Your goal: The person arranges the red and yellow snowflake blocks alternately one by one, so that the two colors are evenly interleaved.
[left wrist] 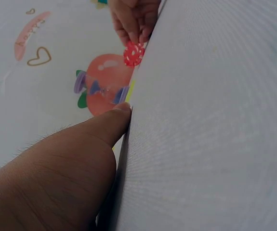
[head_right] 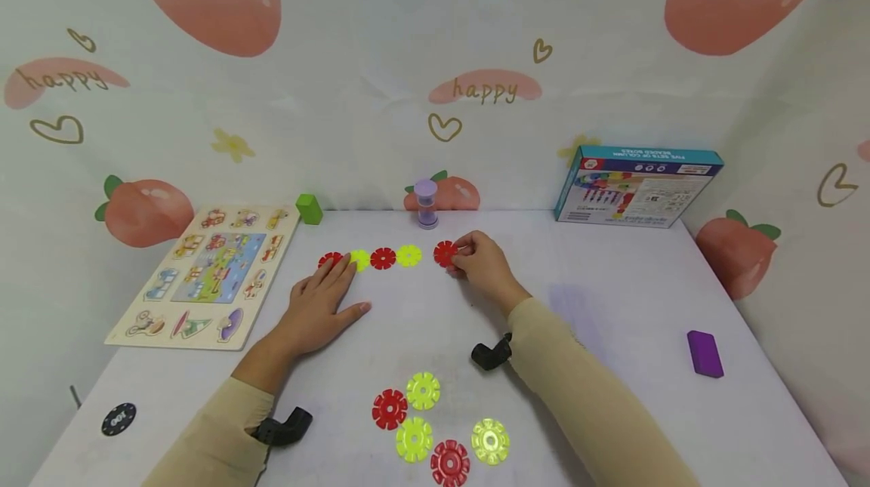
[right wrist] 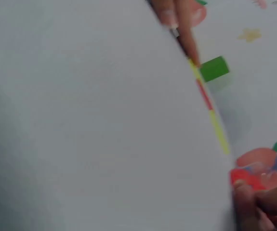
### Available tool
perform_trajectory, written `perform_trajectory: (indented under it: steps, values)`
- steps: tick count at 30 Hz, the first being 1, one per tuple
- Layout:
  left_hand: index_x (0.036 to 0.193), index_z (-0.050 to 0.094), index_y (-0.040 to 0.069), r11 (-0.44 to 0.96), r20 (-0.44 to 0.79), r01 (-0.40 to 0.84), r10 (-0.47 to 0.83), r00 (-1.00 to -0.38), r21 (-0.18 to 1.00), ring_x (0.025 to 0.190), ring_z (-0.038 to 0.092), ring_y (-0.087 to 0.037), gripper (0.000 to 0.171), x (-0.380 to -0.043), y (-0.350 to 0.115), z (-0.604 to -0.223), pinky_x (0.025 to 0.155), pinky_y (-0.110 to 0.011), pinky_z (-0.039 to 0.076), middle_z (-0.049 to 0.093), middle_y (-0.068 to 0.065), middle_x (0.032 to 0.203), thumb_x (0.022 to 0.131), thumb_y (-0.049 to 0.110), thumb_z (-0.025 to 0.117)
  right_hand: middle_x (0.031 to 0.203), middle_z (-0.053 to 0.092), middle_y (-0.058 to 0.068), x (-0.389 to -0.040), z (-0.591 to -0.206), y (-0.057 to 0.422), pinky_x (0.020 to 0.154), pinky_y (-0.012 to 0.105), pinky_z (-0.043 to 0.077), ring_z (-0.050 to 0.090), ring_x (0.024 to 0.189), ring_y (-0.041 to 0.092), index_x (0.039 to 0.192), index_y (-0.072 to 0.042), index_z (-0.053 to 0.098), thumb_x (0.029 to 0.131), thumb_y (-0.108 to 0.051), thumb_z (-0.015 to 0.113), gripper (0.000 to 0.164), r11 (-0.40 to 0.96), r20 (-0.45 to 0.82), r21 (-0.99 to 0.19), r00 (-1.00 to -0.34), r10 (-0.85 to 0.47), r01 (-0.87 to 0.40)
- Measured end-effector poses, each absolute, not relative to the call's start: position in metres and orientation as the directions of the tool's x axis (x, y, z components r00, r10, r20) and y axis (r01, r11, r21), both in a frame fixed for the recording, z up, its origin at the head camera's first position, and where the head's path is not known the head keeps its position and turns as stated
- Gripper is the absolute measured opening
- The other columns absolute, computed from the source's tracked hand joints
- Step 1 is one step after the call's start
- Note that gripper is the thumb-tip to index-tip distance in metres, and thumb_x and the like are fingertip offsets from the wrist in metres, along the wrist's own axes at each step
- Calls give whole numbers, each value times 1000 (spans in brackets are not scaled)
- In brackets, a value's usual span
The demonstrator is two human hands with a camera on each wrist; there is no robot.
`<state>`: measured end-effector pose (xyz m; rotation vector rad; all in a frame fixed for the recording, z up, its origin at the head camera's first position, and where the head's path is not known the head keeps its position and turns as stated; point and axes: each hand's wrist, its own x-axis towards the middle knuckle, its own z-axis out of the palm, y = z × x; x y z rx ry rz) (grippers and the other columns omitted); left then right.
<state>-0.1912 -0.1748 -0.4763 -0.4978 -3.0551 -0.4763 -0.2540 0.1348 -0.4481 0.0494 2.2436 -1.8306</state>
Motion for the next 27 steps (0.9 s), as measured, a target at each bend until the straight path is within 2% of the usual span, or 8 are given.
perform_trajectory:
  steps: [3, 6, 9, 12, 14, 16, 21, 27]
  values:
    - [153, 25, 15, 903, 57, 312, 309, -949, 296, 144, 3, -26, 86, -191, -175, -476, 106, -56, 11, 13, -2, 159, 88, 66, 47, 104, 54, 16, -257, -453, 134, 73, 34, 55, 65, 82, 27, 117, -3, 51, 92, -5, 63, 27, 272, -199, -948, -975, -101, 165]
    - [153, 24, 15, 902, 57, 312, 309, -949, 299, 144, 3, -26, 86, -190, -175, -476, 106, -56, 11, 13, -2, 159, 88, 66, 47, 108, 52, 10, -253, -453, 133, 79, 35, 52, 59, 89, 24, 115, -7, 56, 91, -12, 65, 26, 506, -91, -862, -992, -91, 33]
    - [153, 24, 15, 902, 55, 310, 308, -950, 302, 144, 3, -26, 86, -190, -175, -476, 106, -56, 11, 13, -2, 159, 88, 66, 47, 119, 51, 8, -245, -450, 131, 89, 39, 46, 50, 104, 25, 119, -8, 60, 90, -20, 67, 32, 759, 24, -635, -985, -169, -146]
    - [153, 24, 16, 900, 53, 311, 310, -949, 304, 144, 2, -26, 87, -190, -175, -476, 106, -56, 11, 13, -2, 159, 87, 67, 47, 136, 47, 9, -236, -447, 129, 96, 48, 41, 43, 120, 30, 133, -9, 56, 91, -29, 65, 47, 881, 13, -383, -955, -297, -279]
    - [153, 23, 16, 900, 53, 313, 312, -949, 305, 144, 2, -26, 87, -191, -175, -476, 106, -56, 11, 13, -2, 159, 87, 68, 46, 146, 40, 9, -231, -444, 128, 98, 54, 36, 35, 129, 32, 142, -10, 48, 93, -36, 61, 57, 904, -42, -265, -933, -359, -336]
    - [153, 23, 16, 900, 53, 312, 311, -949, 304, 144, 2, -26, 87, -191, -175, -477, 106, -56, 11, 13, -1, 159, 87, 68, 46, 152, 32, 7, -227, -443, 128, 98, 57, 32, 28, 135, 32, 147, -12, 40, 94, -43, 57, 63, 909, -93, -208, -917, -387, -362]
    - [153, 23, 16, 905, 50, 308, 307, -950, 294, 144, 3, -26, 87, -191, -175, -476, 106, -56, 11, 12, -1, 159, 87, 68, 45, 157, 22, 2, -230, -440, 127, 98, 59, 23, 18, 140, 32, 151, -16, 32, 93, -51, 54, 71, 895, -135, -214, -896, -423, -391]
    - [153, 25, 14, 903, 51, 315, 314, -948, 292, 144, 4, -27, 85, -190, -175, -474, 106, -55, 12, 13, -2, 159, 88, 66, 47, 158, 15, 0, -242, -441, 125, 98, 58, 23, 14, 141, 31, 153, -18, 25, 90, -59, 52, 80, 874, -167, -209, -864, -474, -439]
